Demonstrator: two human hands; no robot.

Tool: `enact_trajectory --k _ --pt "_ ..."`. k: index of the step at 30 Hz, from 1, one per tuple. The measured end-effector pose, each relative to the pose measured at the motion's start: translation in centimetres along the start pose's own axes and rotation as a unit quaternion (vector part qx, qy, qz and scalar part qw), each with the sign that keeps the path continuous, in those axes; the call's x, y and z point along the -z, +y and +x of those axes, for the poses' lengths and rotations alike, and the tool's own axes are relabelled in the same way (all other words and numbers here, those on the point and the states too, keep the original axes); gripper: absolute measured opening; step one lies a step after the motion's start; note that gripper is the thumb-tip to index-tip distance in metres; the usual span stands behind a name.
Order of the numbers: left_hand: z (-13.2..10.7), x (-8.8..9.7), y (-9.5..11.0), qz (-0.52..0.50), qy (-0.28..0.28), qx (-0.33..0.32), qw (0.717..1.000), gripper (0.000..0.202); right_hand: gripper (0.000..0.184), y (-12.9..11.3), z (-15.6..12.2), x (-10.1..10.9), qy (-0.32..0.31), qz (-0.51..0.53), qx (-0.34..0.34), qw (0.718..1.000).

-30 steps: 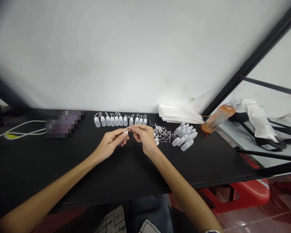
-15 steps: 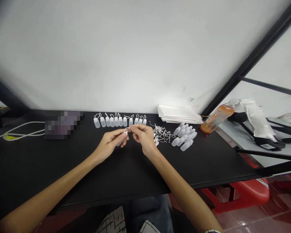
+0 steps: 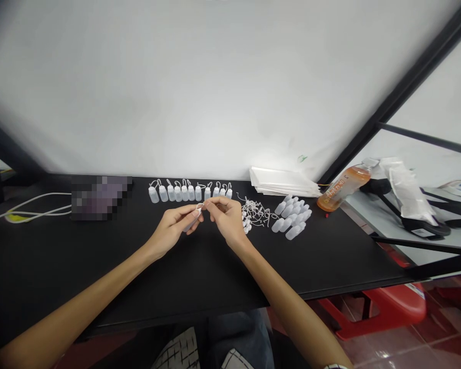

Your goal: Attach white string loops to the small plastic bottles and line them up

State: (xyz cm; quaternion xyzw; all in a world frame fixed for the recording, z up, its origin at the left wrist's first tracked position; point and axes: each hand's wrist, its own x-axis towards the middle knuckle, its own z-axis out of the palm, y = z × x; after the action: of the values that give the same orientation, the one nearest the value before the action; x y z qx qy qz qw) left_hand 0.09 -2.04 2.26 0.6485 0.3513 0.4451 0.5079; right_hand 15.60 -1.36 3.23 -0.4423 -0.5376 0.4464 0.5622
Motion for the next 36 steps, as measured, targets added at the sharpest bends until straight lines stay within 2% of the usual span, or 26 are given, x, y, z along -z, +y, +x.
enact_trajectory --k 10,27,31,36 --pt "0.1 0.0 -0.7 -0.040 0.025 0.025 0.999 0.033 0.028 0.9 0.0 -0.1 -0.028 -0.036 0.001 0.999" --pt "-0.1 -0.3 -1.6 0.009 0.052 0.048 0.997 0.031 0.026 2.6 -0.1 -0.9 -0.021 -0.005 -0.036 0.999" --pt "-0.2 -0.3 -1.9 0.038 0.079 0.026 0.996 0.061 0.025 2.4 -0.3 -1.0 -0.029 -0.007 -0.028 0.999" --pt "-0.1 0.1 -2.2 0.103 0.076 -0.005 0.992 0.062 0.025 2.2 -0.4 -1.0 -0.046 -0.011 -0.017 0.999"
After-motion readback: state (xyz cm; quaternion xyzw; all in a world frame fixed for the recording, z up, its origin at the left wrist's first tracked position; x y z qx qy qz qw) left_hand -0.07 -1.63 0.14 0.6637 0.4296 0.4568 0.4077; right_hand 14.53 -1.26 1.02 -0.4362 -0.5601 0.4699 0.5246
